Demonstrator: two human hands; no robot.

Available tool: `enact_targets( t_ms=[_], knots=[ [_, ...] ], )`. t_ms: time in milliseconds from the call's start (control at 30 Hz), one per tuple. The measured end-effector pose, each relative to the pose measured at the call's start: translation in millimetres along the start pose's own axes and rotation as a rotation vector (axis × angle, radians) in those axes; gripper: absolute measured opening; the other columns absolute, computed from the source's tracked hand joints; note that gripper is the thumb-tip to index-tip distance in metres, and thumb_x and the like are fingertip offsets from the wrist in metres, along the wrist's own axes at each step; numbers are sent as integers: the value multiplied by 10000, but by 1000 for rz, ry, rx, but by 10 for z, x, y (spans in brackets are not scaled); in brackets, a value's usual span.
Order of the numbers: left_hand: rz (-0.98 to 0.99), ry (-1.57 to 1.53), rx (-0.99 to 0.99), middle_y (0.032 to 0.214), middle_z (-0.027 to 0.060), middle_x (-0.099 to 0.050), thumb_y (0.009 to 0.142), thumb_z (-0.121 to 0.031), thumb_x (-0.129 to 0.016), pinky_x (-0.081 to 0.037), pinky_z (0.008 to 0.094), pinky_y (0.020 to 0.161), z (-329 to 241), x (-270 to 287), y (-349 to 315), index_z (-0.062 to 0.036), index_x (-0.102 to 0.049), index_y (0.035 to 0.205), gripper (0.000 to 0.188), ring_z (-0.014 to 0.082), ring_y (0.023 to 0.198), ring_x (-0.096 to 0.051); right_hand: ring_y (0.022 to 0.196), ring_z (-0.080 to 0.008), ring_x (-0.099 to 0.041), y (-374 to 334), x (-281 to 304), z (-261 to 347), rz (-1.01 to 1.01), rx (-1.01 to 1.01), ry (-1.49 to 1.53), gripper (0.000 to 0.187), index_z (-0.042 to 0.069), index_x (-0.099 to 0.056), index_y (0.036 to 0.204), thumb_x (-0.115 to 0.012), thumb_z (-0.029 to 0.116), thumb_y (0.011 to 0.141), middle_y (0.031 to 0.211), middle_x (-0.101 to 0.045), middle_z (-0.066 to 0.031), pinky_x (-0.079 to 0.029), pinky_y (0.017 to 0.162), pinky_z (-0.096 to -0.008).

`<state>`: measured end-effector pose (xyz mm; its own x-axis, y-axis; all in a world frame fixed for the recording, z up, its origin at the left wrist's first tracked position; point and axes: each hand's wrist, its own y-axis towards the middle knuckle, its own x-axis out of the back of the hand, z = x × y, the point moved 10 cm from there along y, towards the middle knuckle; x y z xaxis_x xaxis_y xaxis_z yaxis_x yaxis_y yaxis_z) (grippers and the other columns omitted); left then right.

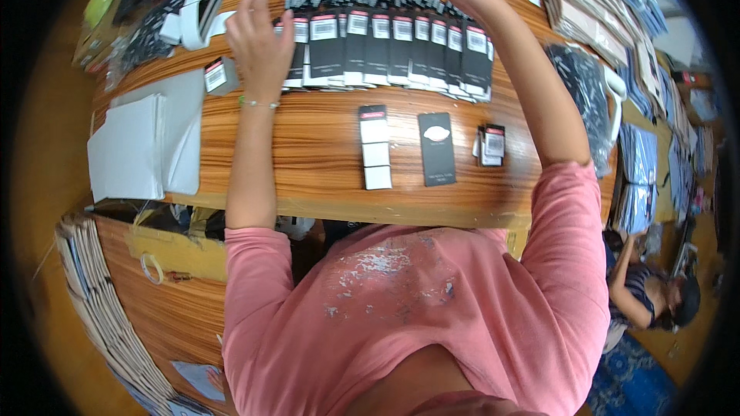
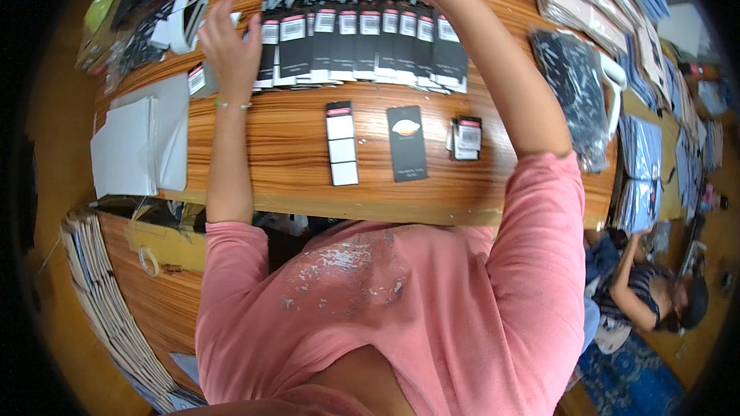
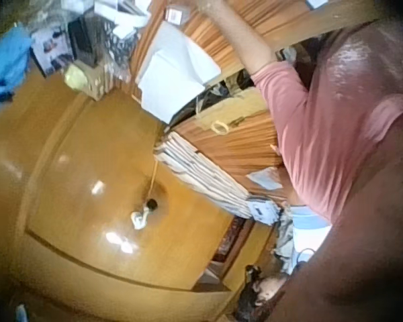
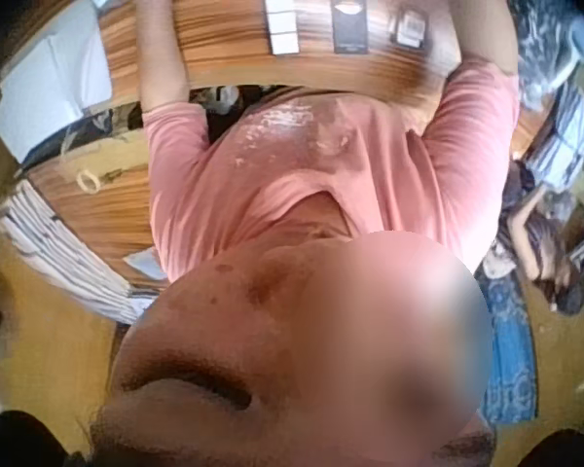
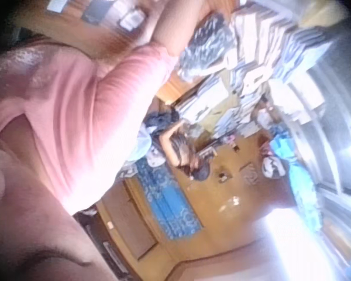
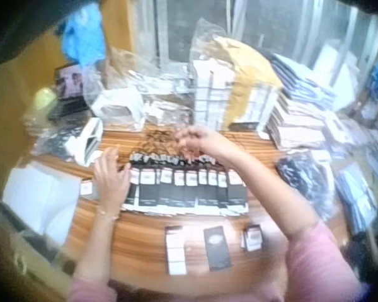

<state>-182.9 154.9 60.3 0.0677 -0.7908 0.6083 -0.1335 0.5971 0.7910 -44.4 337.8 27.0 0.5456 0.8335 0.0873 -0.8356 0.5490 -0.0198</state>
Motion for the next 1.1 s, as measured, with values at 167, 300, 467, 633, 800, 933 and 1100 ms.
enact_targets(
  t_ms=[167,300,467,633,800,933,1100],
  knots=[
    [-136,-95,-135,1127,76,-489,777,-163,-647,-323,365,861,-152,169,-10,-102,-429,1233,509,213,1039,-451,555,-60,-420,-1867,342,462,-353,-3,-323,171,19,-549,868,-542,188,887,623,-480,19,-355,554,-195],
    [-155,-148,-211,1122,35,-529,771,-138,-656,-306,346,881,-492,499,168,-109,-498,1175,434,180,1064,-459,559,-84,-468,-3023,620,44,-464,-129,-242,176,-3,-582,752,-572,129,868,646,-531,-15,-386,572,-220],
    [-12,-379,-280,883,76,-631,756,-42,-660,-407,298,720,-1188,1129,285,-40,-627,950,196,203,814,-566,592,-78,-506,-3844,866,-126,-929,-83,-283,147,-18,-644,852,-580,114,860,686,-572,-34,-407,607,-219],
    [357,-739,-280,695,65,-623,707,-54,-691,-418,260,556,-1799,1135,-81,-16,-645,876,179,176,618,-560,610,-96,-523,-4326,1256,16,-1028,-20,-344,245,-31,-657,805,-551,175,883,703,-599,-49,-409,590,-232],
    [481,-1035,147,675,61,-616,698,-99,-690,-411,273,572,-2109,804,-581,-12,-644,870,198,180,616,-560,673,-136,-560,-4143,983,-56,-904,-78,-665,114,-18,-639,839,-601,87,815,757,-623,-96,-430,614,-254],
    [682,-999,-33,689,56,-614,691,-104,-687,-419,292,610,-2640,712,-664,-18,-649,878,209,200,641,-575,638,-148,-536,-4596,1297,31,-1197,43,-741,107,-5,-632,873,-576,27,788,758,-613,-85,-418,588,-265],
    [735,-920,-218,711,52,-613,690,-100,-684,-409,310,622,-3001,718,-297,-29,-647,868,195,212,654,-561,666,-178,-536,-4910,1515,-133,-1144,-168,-850,140,9,-636,874,-640,92,761,788,-616,-79,-432,628,-283]
  ],
)
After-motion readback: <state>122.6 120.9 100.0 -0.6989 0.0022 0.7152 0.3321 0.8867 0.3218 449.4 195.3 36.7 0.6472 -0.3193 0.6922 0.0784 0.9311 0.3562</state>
